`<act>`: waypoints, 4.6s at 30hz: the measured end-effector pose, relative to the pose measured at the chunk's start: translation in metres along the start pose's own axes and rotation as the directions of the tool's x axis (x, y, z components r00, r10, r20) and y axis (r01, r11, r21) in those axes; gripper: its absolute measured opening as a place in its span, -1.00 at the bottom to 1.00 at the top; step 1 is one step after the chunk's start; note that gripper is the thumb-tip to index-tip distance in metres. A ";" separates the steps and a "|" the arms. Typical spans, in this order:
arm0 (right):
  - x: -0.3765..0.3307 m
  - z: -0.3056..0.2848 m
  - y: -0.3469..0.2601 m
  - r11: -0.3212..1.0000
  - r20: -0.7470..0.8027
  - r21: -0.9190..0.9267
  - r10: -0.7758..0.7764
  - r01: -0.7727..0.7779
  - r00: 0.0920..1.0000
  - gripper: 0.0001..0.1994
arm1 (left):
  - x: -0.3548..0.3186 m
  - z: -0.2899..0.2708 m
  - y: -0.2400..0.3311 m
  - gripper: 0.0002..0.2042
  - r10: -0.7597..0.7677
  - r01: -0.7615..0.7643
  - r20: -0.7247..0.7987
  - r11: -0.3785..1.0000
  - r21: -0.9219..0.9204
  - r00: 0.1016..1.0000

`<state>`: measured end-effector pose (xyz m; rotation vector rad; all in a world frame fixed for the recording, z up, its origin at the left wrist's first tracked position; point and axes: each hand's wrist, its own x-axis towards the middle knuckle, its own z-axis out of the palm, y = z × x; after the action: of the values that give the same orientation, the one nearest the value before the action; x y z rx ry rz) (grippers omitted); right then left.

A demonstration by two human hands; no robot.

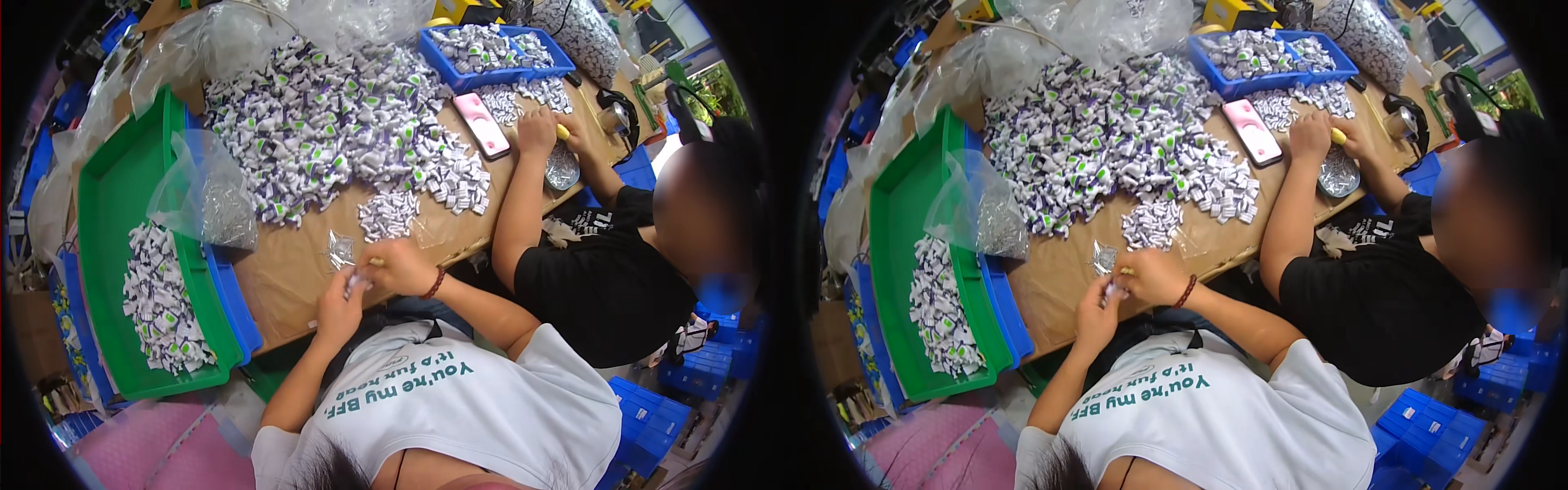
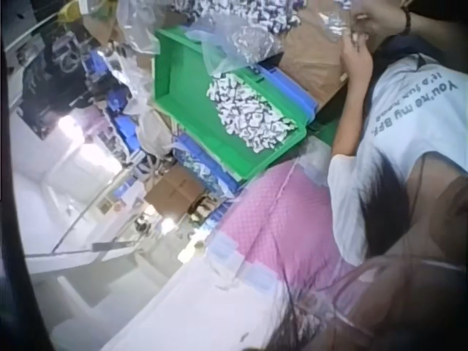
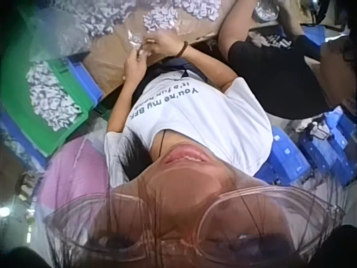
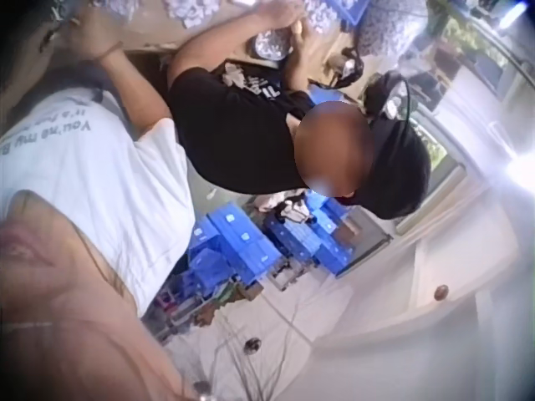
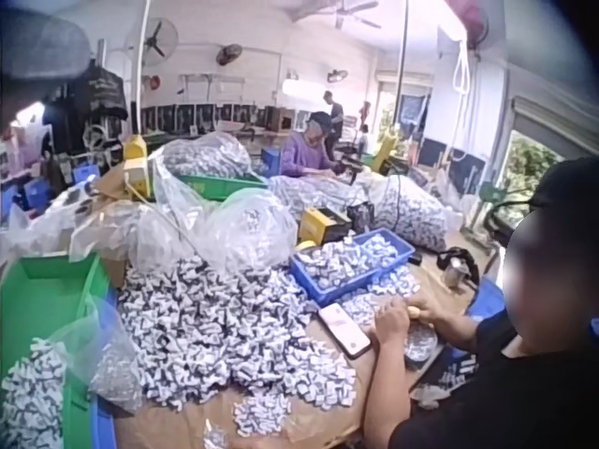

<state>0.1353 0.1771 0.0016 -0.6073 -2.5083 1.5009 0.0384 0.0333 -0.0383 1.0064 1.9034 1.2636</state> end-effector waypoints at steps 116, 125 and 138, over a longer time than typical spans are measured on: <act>0.014 0.060 0.040 0.817 0.024 -0.533 -0.245 0.220 0.969 -0.87 | 0.026 -0.093 -0.083 -0.84 -0.500 0.250 -0.277 0.749 -0.613 0.821; 0.017 0.066 0.042 0.874 -0.078 -0.466 -0.195 0.137 0.978 -0.77 | -0.015 -0.066 -0.041 -0.84 -0.224 0.270 0.219 0.233 -0.934 0.950; 0.006 0.025 0.023 0.658 0.121 0.690 0.306 -0.302 0.944 -0.80 | -0.006 -0.026 -0.023 -0.78 -0.337 0.423 0.324 0.282 -0.861 0.884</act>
<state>0.1275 0.1690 -0.0306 -0.8940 -1.6249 2.3690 0.0140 0.0107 -0.0505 -0.0504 0.9074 1.5990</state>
